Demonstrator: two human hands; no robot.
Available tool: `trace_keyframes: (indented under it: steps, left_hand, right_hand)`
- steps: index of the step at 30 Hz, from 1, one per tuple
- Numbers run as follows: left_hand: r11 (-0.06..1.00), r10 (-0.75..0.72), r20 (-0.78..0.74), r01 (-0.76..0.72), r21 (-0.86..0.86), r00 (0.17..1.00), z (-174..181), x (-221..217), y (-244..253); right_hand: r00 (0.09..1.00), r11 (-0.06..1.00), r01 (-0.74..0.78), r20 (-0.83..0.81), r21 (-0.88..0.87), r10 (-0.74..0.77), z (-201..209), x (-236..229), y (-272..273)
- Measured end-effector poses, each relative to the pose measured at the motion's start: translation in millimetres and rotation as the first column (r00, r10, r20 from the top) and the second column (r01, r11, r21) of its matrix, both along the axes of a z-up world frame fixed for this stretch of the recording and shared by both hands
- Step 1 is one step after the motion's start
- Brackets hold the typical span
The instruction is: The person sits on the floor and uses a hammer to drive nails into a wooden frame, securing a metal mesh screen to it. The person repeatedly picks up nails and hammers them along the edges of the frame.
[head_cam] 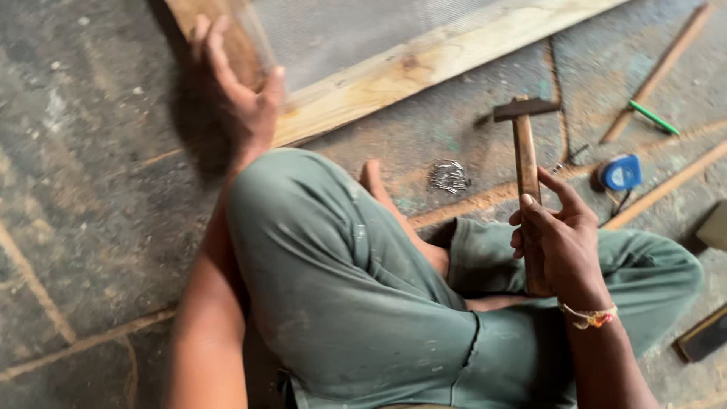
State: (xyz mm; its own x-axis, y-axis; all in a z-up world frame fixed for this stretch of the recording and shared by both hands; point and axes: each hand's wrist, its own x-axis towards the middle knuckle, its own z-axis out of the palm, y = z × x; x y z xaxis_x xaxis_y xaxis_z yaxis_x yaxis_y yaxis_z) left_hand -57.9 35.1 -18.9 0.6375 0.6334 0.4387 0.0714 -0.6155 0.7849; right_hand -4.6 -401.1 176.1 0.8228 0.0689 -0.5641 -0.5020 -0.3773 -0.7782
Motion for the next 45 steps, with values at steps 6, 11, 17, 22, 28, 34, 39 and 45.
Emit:
trace_keyframes:
  steps: [6, 11, 17, 22, 28, 34, 39, 45]
  left_hand:
    - [1.0, 0.017, -0.142, -0.02, -0.02, 0.99, 20, -1, -7]
    - [0.999, 0.041, -0.192, -0.04, 0.011, 0.98, 22, 6, -10]
    - [0.999, 0.009, -0.277, 0.001, 0.034, 0.961, 6, 4, -1]
    - [0.998, -0.049, -0.139, 0.054, 0.034, 0.989, -9, 2, 5]
    - [1.0, 0.002, -0.157, -0.003, -0.003, 0.988, -8, 0, 1]
    - [0.999, 0.015, -0.159, -0.009, 0.039, 0.987, -8, 0, 2]
    - [0.998, 0.017, -0.151, -0.009, 0.056, 0.988, -3, 1, 1]
    - [0.999, 0.028, -0.198, -0.023, 0.029, 0.98, 13, 1, -4]
  right_hand:
    - [0.999, 0.999, 0.03, -0.037, -0.019, -0.031, -13, 6, -20]
    - [0.995, 0.996, -0.037, -0.095, -0.077, 0.03, -27, 9, -23]
    - [0.764, 0.791, -0.151, 0.437, -0.593, 0.474, -26, 6, -16]
    - [0.387, 0.577, -0.134, 0.493, -0.806, 0.779, -25, 8, 4]
    - [0.302, 0.505, -0.364, 0.413, -0.783, 0.859, -52, 29, 37]
    - [0.18, 0.459, -0.406, 0.423, -0.79, 0.888, -72, 40, 52]
    - [0.115, 0.246, -0.417, 0.217, -0.875, 0.969, -85, 53, 58]
    - [0.045, 0.215, -0.32, 0.212, -0.923, 0.976, -97, 59, 64]
